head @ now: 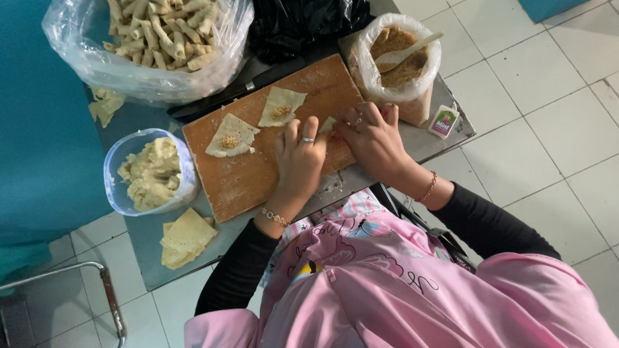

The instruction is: The person sits at a small metal table and fills triangular pastry wrappers with filling taken by hand from a plastic container, then folds and presses each wrapper closed on a wooden board, setting finished pieces aside and reaching for new wrappers. A bag of brown filling with a spoon and a bag of finished snack pieces sit on the table.

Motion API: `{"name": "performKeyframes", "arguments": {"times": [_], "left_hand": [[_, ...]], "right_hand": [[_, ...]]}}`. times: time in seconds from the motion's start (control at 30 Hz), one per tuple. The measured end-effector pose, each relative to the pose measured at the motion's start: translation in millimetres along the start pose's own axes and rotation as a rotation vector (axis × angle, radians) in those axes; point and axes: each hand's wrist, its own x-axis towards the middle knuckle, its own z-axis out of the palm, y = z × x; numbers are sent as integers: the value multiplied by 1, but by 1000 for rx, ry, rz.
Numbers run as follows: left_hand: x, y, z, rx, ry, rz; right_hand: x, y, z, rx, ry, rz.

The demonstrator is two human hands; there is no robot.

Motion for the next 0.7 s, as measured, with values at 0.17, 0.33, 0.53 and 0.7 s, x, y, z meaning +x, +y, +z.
{"name": "performKeyframes", "arguments": {"times": [0.17, 0.33, 0.53, 0.7], "left_hand": [[-3, 1, 9, 62, -125, -2], [1, -4, 12, -83, -124, -48], [6, -8, 13, -110, -149, -83], [4, -5, 13, -42, -122, -131]], "right_hand": [[1, 3, 4, 33, -1, 23], [2, 1, -5, 37, 63, 47], [8, 4, -8, 63, 0, 48], [12, 9, 1, 81, 6, -7]]}}
